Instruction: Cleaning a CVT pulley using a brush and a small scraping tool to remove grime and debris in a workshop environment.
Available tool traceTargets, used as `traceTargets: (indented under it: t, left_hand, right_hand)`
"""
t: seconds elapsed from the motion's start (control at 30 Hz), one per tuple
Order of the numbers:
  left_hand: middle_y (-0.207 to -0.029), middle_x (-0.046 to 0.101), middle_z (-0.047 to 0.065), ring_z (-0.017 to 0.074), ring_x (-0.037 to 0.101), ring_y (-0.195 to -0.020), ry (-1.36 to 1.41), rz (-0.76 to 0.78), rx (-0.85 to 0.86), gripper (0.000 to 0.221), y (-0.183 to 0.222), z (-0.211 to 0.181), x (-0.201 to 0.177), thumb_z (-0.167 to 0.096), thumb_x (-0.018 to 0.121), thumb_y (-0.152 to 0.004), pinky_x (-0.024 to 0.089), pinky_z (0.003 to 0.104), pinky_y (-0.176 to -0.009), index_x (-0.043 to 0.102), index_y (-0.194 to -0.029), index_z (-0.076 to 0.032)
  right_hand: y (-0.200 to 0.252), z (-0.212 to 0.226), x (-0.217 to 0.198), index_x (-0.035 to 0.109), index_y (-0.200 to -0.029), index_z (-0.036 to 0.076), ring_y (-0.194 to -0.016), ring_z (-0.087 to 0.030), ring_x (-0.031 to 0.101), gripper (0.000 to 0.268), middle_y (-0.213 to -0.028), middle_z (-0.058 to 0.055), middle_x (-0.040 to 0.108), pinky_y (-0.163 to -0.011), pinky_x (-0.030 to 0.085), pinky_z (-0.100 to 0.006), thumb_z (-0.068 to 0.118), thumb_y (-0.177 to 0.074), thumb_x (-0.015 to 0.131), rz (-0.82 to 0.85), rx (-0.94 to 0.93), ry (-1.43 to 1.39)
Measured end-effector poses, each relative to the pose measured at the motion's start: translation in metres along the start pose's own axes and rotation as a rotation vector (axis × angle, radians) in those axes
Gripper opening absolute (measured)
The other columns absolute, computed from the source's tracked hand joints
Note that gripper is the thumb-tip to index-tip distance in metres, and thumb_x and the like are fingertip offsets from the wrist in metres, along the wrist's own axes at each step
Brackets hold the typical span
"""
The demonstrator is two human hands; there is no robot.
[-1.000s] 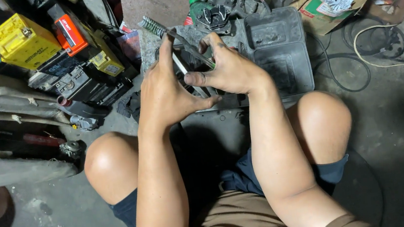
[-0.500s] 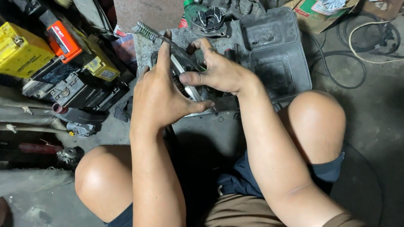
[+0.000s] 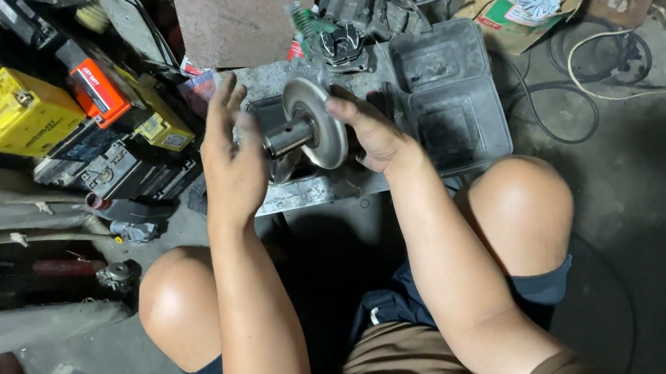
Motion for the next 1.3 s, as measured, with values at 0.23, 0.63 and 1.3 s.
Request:
traceTargets:
  t: [0.23,0.63,1.3]
  left_hand:
    - [-0.144,0.057,0.031,0.059,0.036,-0.144,0.475,-0.346,-0.267,0.087,-0.015,0.051,0.014,-0.074,0.026,-0.099,0.02,0.078,-0.114,0.049,-0.147,-0.005]
    - [-0.14,0.054,0.025,0.04,0.047,-0.139,0.352,-0.561,-0.327,0.057,0.022,0.039,0.036,-0.052,0.049,-0.108,0.022,0.055,-0.123,0.053,-0.136,-0.003]
    - [-0.164,0.024,0.029,0.0365,0.025,-0.154,0.497,-0.415,-0.162,0.121,0.038,0.064,0.086,-0.051,0.084,-0.081,0.018,0.05,-0.129,0.012,-0.163,-0.001]
  right_hand:
    - [-0.006,0.003,0.013,0.068,-0.123,0.004,-0.105,-0.032,0.071,0.064,-0.112,-0.019,0.074,-0.098,0.054,-0.047,0.051,-0.081,0.082,-0.038,-0.026,-0.382]
    - [0.0,0.025,0.054,0.068,-0.095,0.013,-0.053,-0.018,0.057,0.055,-0.076,-0.006,0.069,-0.039,0.028,-0.022,0.065,-0.079,0.073,0.121,0.036,-0.314]
    - [-0.012,0.001,0.051,0.03,-0.163,0.016,-0.127,-0.02,0.056,0.102,-0.133,-0.009,0.059,-0.114,0.047,-0.041,0.055,-0.084,0.081,0.345,-0.409,-0.265]
Point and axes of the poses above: each hand's wrist, its own y-axis away from the middle knuckle, its own x-axis out of the palm, z = x × y, the point moved 4 cm from there along -y, towards the middle knuckle
